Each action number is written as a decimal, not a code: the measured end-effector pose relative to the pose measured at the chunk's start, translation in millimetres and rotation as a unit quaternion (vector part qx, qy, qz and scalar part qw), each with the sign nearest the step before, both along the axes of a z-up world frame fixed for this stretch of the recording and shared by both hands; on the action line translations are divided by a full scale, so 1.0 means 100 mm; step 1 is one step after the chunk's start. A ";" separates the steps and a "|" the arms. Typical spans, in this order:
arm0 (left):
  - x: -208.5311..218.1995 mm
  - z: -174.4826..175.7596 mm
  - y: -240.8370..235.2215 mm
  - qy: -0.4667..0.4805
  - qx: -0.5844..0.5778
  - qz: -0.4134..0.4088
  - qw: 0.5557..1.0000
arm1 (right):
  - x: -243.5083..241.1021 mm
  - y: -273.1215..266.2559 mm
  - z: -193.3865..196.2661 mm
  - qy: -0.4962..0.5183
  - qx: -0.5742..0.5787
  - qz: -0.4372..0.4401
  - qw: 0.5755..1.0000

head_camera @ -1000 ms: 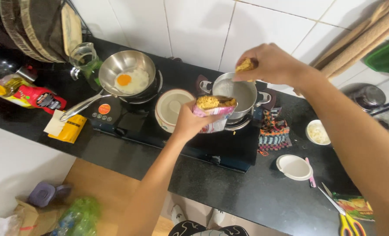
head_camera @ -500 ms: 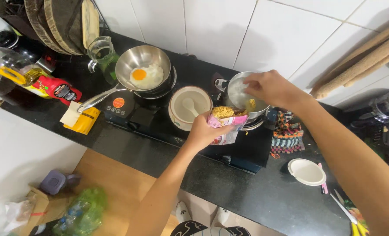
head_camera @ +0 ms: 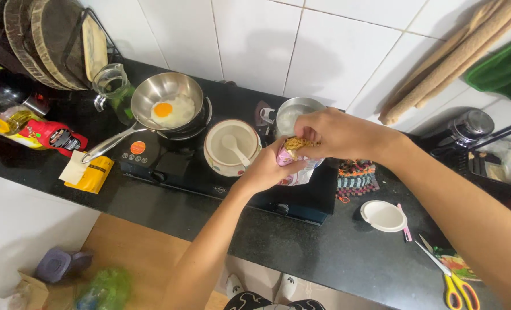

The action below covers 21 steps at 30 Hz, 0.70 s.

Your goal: The person adds instant noodles and seasoning packets to a pot of boiling water on a gas stove. They then use chopsticks to check and adjust a frying egg in a pan on the adjacent burner.

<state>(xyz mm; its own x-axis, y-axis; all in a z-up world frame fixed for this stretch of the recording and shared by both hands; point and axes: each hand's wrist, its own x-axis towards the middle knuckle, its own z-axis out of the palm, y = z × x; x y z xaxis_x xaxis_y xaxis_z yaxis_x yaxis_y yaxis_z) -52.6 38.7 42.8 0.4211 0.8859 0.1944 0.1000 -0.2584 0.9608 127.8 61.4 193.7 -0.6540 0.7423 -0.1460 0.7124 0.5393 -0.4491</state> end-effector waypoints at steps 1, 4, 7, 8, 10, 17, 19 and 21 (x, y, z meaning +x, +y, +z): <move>0.00 -0.05 0.02 0.000 0.002 -0.002 1.000 | 0.01 0.01 0.00 0.000 0.002 -0.002 1.000; 0.02 -0.16 0.04 -0.031 -0.007 -0.054 0.998 | 0.06 0.02 0.00 0.008 -0.030 -0.010 0.999; 0.02 -0.12 0.04 -0.070 0.055 -0.086 0.992 | 0.07 0.00 0.00 0.037 -0.033 0.043 0.998; 0.02 -0.06 0.01 -0.065 -0.004 -0.090 0.994 | 0.06 -0.01 0.01 0.009 0.011 0.055 0.998; 0.02 -0.01 -0.01 -0.058 -0.062 -0.095 0.992 | 0.04 -0.02 0.03 -0.019 0.057 0.065 0.996; 0.04 -0.11 0.02 -0.044 -0.026 -0.083 0.995 | 0.10 0.00 -0.02 -0.020 0.065 0.070 0.995; 0.04 -0.12 0.04 -0.051 -0.022 -0.084 0.995 | 0.09 -0.01 0.01 -0.002 0.089 0.083 0.992; 0.06 -0.12 0.05 -0.032 -0.022 -0.069 0.997 | 0.05 -0.04 0.07 -0.054 0.011 0.032 0.998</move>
<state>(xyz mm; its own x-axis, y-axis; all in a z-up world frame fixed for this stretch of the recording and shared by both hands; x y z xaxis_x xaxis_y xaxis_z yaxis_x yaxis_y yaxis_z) -47.1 44.2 30.5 0.5270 0.8292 0.1861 0.0056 -0.2224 0.9749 133.0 57.6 200.7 -0.6809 0.7039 -0.2024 0.7203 0.5937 -0.3587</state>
